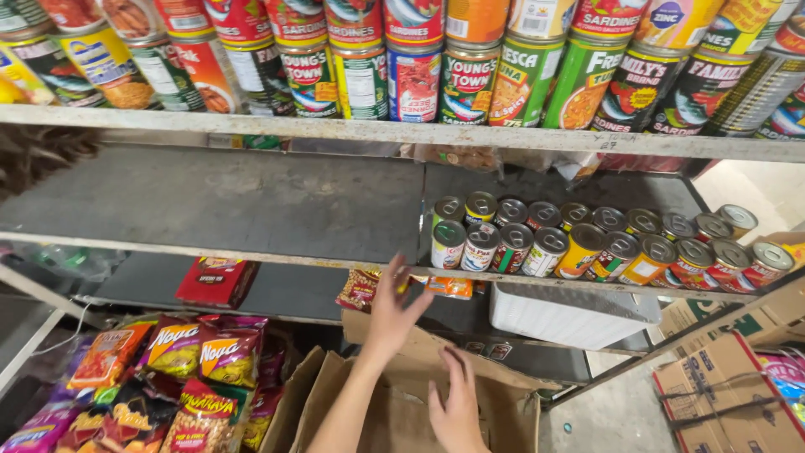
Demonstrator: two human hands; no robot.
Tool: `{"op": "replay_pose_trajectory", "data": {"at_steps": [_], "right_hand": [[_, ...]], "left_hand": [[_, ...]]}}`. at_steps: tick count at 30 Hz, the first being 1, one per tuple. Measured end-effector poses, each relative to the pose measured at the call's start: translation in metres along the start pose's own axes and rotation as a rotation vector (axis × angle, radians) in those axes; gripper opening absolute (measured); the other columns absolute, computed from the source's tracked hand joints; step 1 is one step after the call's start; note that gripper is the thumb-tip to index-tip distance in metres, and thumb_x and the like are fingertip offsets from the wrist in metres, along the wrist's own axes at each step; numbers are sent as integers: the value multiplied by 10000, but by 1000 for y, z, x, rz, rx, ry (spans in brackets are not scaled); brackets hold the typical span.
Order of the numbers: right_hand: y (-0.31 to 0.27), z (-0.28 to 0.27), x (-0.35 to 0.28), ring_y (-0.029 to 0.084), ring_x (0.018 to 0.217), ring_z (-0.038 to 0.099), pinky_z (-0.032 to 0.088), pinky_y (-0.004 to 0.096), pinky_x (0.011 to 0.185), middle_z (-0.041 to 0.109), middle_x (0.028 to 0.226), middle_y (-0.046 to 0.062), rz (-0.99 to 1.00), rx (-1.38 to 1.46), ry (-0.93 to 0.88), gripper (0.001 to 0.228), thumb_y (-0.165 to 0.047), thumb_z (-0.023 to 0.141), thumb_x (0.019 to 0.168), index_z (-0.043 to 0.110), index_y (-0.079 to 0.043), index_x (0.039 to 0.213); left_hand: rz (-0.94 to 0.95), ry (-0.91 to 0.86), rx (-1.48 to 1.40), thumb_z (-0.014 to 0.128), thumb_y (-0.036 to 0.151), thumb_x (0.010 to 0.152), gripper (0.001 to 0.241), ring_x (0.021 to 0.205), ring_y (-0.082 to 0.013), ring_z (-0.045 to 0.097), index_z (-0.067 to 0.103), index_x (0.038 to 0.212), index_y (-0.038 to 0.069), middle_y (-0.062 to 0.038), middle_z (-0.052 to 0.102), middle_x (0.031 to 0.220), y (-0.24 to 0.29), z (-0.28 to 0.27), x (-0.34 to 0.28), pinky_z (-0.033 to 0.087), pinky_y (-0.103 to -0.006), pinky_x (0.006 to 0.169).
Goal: Organizing and stocking various canned food products and snacks onto shelves in a small store.
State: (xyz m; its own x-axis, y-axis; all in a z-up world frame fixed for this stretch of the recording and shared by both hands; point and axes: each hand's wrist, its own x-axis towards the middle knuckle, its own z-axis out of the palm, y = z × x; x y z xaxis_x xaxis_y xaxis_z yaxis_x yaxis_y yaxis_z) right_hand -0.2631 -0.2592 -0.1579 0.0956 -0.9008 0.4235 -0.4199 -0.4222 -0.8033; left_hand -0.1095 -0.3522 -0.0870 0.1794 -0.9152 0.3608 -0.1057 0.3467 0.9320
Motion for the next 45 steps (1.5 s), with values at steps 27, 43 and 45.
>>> {"op": "replay_pose_trajectory", "data": {"at_steps": [27, 43, 45], "right_hand": [[-230, 273, -145, 311, 1040, 625, 512, 465, 855, 654, 1172, 188, 723, 1491, -1054, 664, -533, 382, 1012, 481, -19, 1422], [-414, 395, -243, 309, 1025, 598, 480, 485, 898, 639, 1128, 186, 632, 1515, -1386, 682, -577, 356, 1044, 489, -8, 1397], [-437, 405, -246, 316, 1027, 599, 478, 489, 892, 639, 1128, 193, 598, 1539, -1450, 677, -570, 350, 1054, 485, -1, 1396]], "left_hand": [[28, 817, -596, 586, 318, 990, 644, 1343, -348, 584, 373, 1526, 30, -181, 505, 1533, 85, -347, -372, 503, -431, 1016], [235, 977, -354, 652, 359, 981, 707, 1335, -370, 573, 366, 1545, 43, -200, 474, 1544, 199, -518, -497, 541, -516, 1013], [258, 1007, -328, 649, 350, 983, 699, 1340, -370, 571, 369, 1547, 46, -201, 472, 1549, 217, -536, -502, 542, -514, 1014]]}}
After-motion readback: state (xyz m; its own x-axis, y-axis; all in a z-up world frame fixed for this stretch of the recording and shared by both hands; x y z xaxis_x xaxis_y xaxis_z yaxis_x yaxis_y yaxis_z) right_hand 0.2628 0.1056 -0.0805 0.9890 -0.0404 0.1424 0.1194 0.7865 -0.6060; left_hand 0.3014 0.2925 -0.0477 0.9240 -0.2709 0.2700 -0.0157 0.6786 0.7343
